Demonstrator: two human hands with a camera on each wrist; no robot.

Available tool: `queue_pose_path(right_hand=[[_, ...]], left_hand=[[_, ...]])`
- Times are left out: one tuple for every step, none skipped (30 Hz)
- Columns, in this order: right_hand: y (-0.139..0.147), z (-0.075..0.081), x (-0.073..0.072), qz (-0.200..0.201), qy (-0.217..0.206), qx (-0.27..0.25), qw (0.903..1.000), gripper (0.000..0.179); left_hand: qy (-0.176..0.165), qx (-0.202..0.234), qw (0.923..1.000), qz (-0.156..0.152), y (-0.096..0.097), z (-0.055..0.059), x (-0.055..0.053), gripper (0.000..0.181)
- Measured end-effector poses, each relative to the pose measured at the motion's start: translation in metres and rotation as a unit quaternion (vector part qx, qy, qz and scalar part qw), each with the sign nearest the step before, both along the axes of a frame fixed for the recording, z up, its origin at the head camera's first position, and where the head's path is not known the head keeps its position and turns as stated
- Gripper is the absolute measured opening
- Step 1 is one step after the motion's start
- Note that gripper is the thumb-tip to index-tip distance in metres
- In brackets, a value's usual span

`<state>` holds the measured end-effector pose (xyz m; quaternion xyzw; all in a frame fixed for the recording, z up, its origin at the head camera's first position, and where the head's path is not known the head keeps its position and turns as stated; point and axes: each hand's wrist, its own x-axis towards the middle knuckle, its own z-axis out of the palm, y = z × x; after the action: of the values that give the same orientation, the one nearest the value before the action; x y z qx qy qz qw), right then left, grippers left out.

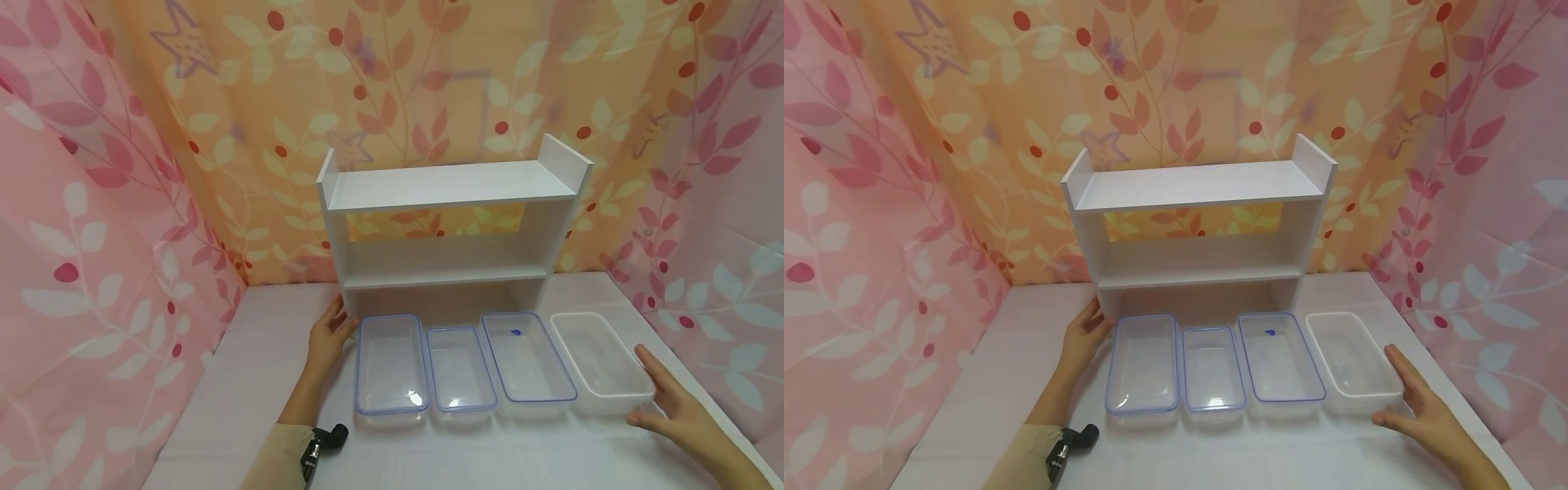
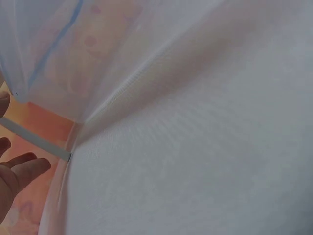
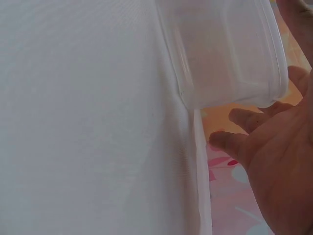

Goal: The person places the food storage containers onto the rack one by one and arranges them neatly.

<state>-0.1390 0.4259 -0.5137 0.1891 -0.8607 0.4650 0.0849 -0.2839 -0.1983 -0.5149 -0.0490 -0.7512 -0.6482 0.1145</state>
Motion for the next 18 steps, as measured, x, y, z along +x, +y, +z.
queue_pose_path(right_hand=[[0.0, -0.001, -0.001, 0.005, 0.003, -0.005, 1.0, 0.116], [-0.001, -0.002, -0.001, 0.007, 0.005, -0.009, 0.9999, 0.117], [-0.001, -0.003, -0.002, 0.008, 0.007, -0.013, 0.9999, 0.117], [-0.001, -0.005, -0.002, 0.007, 0.007, -0.013, 0.9999, 0.117], [-0.001, -0.005, -0.003, 0.012, 0.003, -0.018, 0.9998, 0.117], [0.0, -0.006, -0.003, 0.014, 0.0, -0.018, 0.9997, 0.117], [0.0, -0.007, -0.003, 0.015, -0.004, -0.018, 0.9997, 0.117], [0.0, -0.007, -0.003, 0.015, -0.007, -0.014, 0.9998, 0.117], [0.0, -0.007, -0.003, 0.015, -0.01, -0.011, 0.9998, 0.116], [0.0, -0.008, -0.003, 0.016, -0.013, -0.008, 0.9998, 0.115], [0.0, -0.008, -0.002, 0.018, -0.013, -0.007, 0.9997, 0.114], [0.0, -0.008, -0.002, 0.015, -0.011, -0.001, 0.9998, 0.113], [0.0, -0.009, -0.002, 0.015, -0.011, 0.001, 0.9998, 0.112], [0.0, -0.009, -0.002, 0.016, -0.012, 0.001, 0.9998, 0.112], [0.0, -0.01, -0.002, 0.016, -0.011, 0.002, 0.9998, 0.111], [0.0, -0.01, -0.002, 0.016, -0.011, 0.001, 0.9998, 0.111], [0.001, -0.011, -0.003, 0.017, -0.01, -0.001, 0.9998, 0.111], [0.001, -0.011, -0.003, 0.019, -0.011, -0.005, 0.9997, 0.111]], left_hand=[[0.001, -0.003, 1.0, -0.001, 0.001, 0.004, 0.002, 0.073], [0.003, -0.007, 1.0, -0.001, 0.002, 0.008, 0.005, 0.072], [0.003, -0.01, 0.9999, 0.001, 0.002, 0.007, 0.005, 0.071], [0.005, -0.012, 0.9999, 0.005, 0.002, 0.007, 0.004, 0.07], [0.007, -0.012, 0.9999, 0.008, 0.003, 0.006, 0.003, 0.069], [0.01, -0.012, 0.9998, 0.011, 0.003, 0.004, 0.002, 0.068], [0.014, -0.01, 0.9998, 0.013, 0.003, 0.0, 0.001, 0.067], [0.016, -0.009, 0.9997, 0.018, 0.003, -0.005, -0.002, 0.066], [0.017, -0.008, 0.9996, 0.023, 0.003, -0.01, -0.005, 0.065], [0.019, -0.01, 0.9995, 0.024, 0.004, -0.01, -0.004, 0.064], [0.02, -0.011, 0.9994, 0.025, 0.005, -0.01, -0.004, 0.063], [0.02, -0.014, 0.9993, 0.027, 0.006, -0.009, -0.004, 0.061], [0.019, -0.017, 0.9993, 0.028, 0.006, -0.009, -0.003, 0.061], [0.018, -0.019, 0.9992, 0.03, 0.006, -0.009, -0.003, 0.06], [0.017, -0.022, 0.9991, 0.03, 0.006, -0.009, -0.003, 0.06], [0.016, -0.024, 0.9991, 0.032, 0.006, -0.009, -0.004, 0.06], [0.015, -0.025, 0.999, 0.034, 0.006, -0.01, -0.005, 0.059], [0.014, -0.028, 0.9989, 0.035, 0.005, -0.01, -0.005, 0.059]])
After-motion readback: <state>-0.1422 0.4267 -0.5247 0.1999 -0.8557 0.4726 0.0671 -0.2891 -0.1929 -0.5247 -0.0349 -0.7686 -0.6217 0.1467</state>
